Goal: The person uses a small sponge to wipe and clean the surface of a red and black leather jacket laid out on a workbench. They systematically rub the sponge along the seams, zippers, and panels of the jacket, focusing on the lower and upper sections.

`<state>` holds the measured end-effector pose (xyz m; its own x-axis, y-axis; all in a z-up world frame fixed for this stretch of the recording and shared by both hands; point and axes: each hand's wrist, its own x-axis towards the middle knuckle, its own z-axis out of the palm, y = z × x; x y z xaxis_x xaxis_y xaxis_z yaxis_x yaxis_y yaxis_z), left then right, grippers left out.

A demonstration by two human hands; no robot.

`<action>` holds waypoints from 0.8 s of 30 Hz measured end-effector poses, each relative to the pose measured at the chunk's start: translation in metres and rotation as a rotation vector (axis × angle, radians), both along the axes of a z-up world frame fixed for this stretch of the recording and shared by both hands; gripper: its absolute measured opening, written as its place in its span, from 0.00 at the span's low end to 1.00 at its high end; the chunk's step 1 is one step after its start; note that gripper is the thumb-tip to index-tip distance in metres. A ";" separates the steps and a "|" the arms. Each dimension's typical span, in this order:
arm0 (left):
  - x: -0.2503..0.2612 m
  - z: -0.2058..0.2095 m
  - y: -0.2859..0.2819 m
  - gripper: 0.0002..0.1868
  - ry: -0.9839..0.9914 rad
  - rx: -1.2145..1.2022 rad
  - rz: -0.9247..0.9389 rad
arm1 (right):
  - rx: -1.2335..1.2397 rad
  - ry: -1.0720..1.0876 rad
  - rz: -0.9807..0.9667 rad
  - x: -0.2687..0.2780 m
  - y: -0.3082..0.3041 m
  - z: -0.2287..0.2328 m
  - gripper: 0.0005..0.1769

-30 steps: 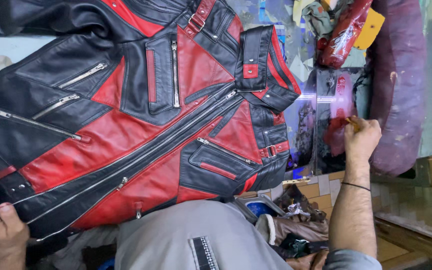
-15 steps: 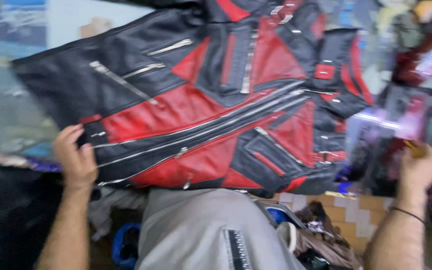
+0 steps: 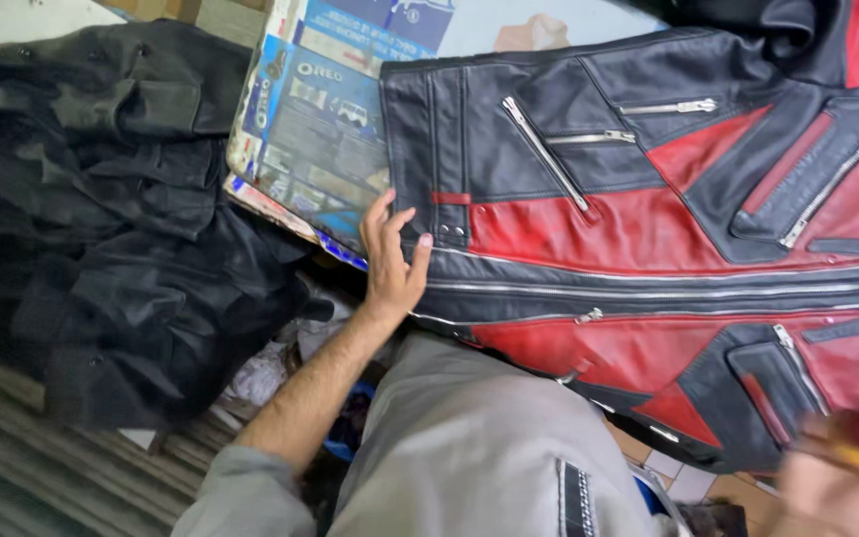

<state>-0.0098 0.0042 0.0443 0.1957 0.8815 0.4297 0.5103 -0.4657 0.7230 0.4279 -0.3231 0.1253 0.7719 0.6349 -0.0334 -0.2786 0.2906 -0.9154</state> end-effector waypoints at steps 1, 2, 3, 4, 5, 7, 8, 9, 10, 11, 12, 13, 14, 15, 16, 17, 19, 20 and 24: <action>0.000 0.001 -0.002 0.23 -0.040 -0.057 0.045 | 0.041 0.119 0.099 -0.018 0.008 -0.016 0.13; -0.002 0.001 -0.002 0.24 -0.111 -0.143 0.043 | 0.048 0.166 0.142 -0.037 0.019 -0.030 0.13; -0.005 0.001 -0.005 0.25 -0.181 -0.236 0.038 | 0.045 0.211 0.172 -0.059 0.033 -0.042 0.14; -0.010 -0.001 -0.004 0.26 -0.250 -0.330 0.032 | 0.032 0.250 0.200 -0.082 0.052 -0.054 0.14; -0.014 -0.002 -0.001 0.27 -0.359 -0.435 0.025 | 0.008 0.262 0.200 -0.103 0.069 -0.058 0.15; -0.021 -0.004 0.011 0.30 -0.575 -0.647 0.012 | -0.027 0.264 0.203 -0.144 0.103 -0.057 0.18; -0.025 -0.004 0.018 0.31 -0.649 -0.722 -0.008 | -0.038 0.253 0.206 -0.163 0.119 -0.055 0.19; -0.030 -0.004 0.025 0.32 -0.721 -0.798 -0.025 | -0.061 0.226 0.197 -0.178 0.133 -0.051 0.19; -0.035 -0.004 0.032 0.33 -0.791 -0.875 -0.042 | -0.083 0.199 0.188 -0.191 0.145 -0.049 0.20; -0.040 -0.004 0.038 0.29 -0.769 -0.932 -0.075 | -0.127 0.117 0.167 -0.204 0.153 -0.047 0.19; -0.044 -0.003 0.045 0.25 -0.746 -0.988 -0.109 | -0.171 0.036 0.146 -0.214 0.160 -0.047 0.19; -0.047 -0.002 0.051 0.21 -0.722 -1.045 -0.147 | -0.218 -0.045 0.123 -0.223 0.166 -0.048 0.19; -0.051 -0.001 0.057 0.19 -0.737 -1.177 -0.203 | -0.311 -0.133 0.089 -0.231 0.170 -0.049 0.20; -0.053 0.000 0.062 0.17 -0.753 -1.309 -0.257 | -0.407 -0.223 0.059 -0.237 0.175 -0.049 0.22; -0.055 0.000 0.067 0.15 -0.765 -1.442 -0.311 | -0.504 -0.312 0.029 -0.243 0.179 -0.049 0.23; -0.056 0.001 0.070 0.16 -0.754 -1.484 -0.376 | -0.502 -0.433 0.028 -0.247 0.185 -0.048 0.21; -0.056 0.002 0.076 0.18 -0.731 -1.562 -0.507 | -0.494 -0.672 0.035 -0.256 0.198 -0.042 0.18; -0.055 0.001 0.078 0.19 -0.708 -1.558 -0.572 | -0.569 -0.756 0.015 -0.261 0.205 -0.038 0.17; -0.048 -0.012 0.080 0.23 -0.722 -1.569 -0.670 | -0.751 -1.057 -0.036 -0.269 0.235 -0.018 0.14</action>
